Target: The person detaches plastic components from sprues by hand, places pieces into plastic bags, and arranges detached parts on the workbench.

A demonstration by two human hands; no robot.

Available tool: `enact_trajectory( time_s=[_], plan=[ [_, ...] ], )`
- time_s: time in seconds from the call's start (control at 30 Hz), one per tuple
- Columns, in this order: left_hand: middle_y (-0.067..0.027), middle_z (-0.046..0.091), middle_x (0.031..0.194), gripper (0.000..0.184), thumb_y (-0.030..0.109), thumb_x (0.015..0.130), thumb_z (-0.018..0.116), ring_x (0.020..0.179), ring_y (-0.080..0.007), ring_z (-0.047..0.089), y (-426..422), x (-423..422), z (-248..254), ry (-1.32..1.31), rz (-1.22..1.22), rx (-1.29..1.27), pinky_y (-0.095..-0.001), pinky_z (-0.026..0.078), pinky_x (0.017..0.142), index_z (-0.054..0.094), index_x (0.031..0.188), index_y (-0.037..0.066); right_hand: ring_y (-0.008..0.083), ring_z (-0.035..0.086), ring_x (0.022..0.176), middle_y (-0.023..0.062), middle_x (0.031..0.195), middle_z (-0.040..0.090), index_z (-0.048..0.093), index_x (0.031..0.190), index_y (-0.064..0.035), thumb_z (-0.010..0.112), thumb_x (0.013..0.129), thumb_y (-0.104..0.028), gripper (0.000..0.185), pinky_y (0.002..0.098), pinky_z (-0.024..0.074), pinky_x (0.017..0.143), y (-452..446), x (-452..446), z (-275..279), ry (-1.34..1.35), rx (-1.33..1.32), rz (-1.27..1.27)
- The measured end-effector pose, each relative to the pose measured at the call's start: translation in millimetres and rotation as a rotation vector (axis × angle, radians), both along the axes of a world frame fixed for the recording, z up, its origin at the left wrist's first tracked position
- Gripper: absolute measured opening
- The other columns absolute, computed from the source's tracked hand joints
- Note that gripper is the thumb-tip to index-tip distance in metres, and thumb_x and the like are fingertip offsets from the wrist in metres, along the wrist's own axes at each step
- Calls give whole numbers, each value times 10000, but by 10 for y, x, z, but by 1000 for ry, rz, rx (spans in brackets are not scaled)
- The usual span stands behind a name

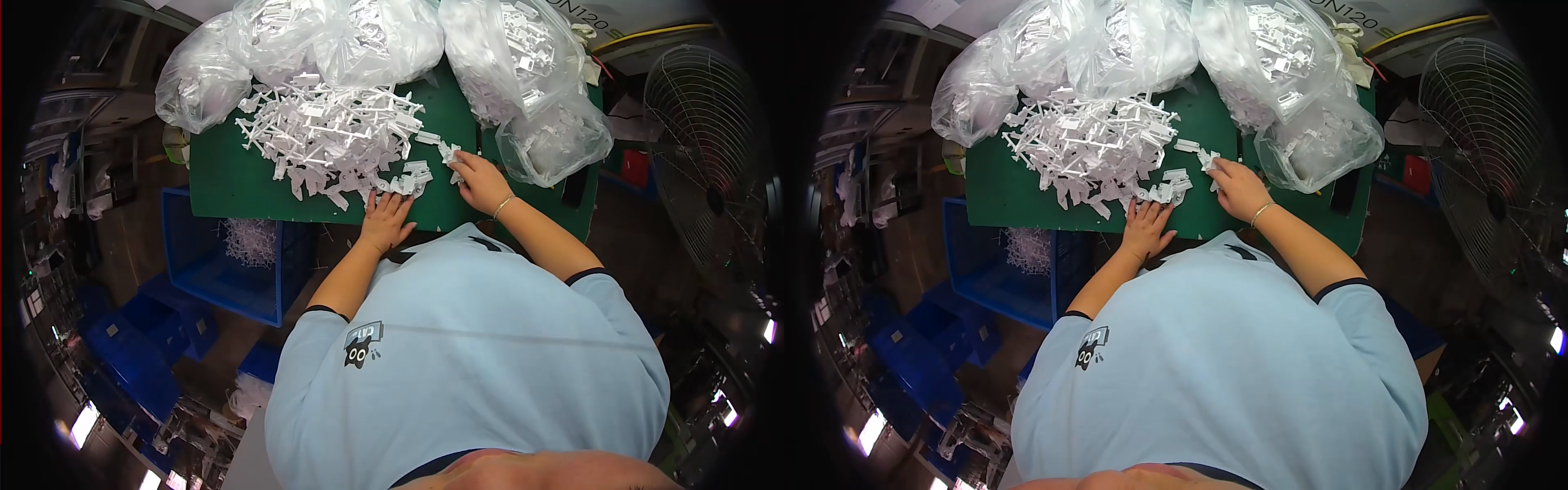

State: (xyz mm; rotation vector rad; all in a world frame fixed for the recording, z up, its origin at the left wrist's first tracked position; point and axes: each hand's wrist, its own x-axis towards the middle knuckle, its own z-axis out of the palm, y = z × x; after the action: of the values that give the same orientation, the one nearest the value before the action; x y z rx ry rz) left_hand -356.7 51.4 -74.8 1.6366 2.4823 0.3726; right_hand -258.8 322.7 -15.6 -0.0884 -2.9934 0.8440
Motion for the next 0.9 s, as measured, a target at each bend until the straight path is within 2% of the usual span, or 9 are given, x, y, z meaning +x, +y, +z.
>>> enact_trajectory(
  time_s=[0.03,0.1,0.23,0.47,0.53,0.7,0.8,0.87,0.9],
  plan=[
    [-80,508,1247,628,444,773,659,1183,-280,455,3,-55,-18,-34,-30,45,-551,236,1098,524,1326,180,346,564,1091,166,1255,539,593,1103,-46,626,729,-47,376,412,470,931,7,0,16,-29,-55,-82],
    [-92,515,1221,542,360,757,690,1184,-288,460,35,-147,23,-75,-64,127,-483,287,1094,574,1247,161,341,569,1070,159,1217,552,605,1076,-46,634,730,-58,348,409,474,918,47,-31,26,-6,-83,-156],
    [-93,517,1213,497,339,751,694,1190,-292,459,56,-252,34,-104,-109,151,-493,305,1085,596,1199,148,331,580,1007,132,1097,584,632,1022,-57,667,727,-99,301,406,482,880,77,-194,-27,85,-71,-309],
    [-91,533,1158,384,284,709,732,1172,-311,465,118,-235,105,-220,-154,192,-501,327,1065,615,1034,116,318,585,965,108,1005,600,613,958,-70,703,720,-122,260,420,491,829,9,-847,-175,127,-30,-232],
    [-92,536,1135,352,279,705,735,1161,-312,469,152,-213,109,-216,-159,196,-499,336,1055,612,987,109,331,579,979,124,1021,604,591,1007,-47,697,733,-98,298,422,476,861,-19,-997,-202,-76,11,-155],
    [-72,565,956,232,221,725,713,1025,-303,540,186,-182,234,-195,-142,271,-486,419,922,571,843,82,334,586,935,134,950,604,604,984,-66,684,723,-69,273,434,485,830,53,-1022,-402,-139,85,-204],
    [-80,561,888,201,188,762,678,887,-316,583,423,-256,482,-226,10,368,-473,471,810,583,890,66,340,590,906,139,897,602,618,901,-71,624,761,-69,141,425,497,779,233,-910,-420,-118,40,-209],
    [-108,577,913,192,169,775,664,869,-334,601,692,-327,559,-284,142,271,-474,487,780,590,909,53,324,596,850,149,875,594,629,852,-64,603,749,-64,106,401,490,745,341,-868,-218,-59,-278,-319],
    [-135,592,939,186,150,788,651,852,-353,619,796,-378,556,-343,278,169,-475,504,751,597,927,39,264,588,762,111,856,588,598,891,-64,566,756,-55,139,371,480,694,381,-837,-200,-183,-454,-438]
  ],
)
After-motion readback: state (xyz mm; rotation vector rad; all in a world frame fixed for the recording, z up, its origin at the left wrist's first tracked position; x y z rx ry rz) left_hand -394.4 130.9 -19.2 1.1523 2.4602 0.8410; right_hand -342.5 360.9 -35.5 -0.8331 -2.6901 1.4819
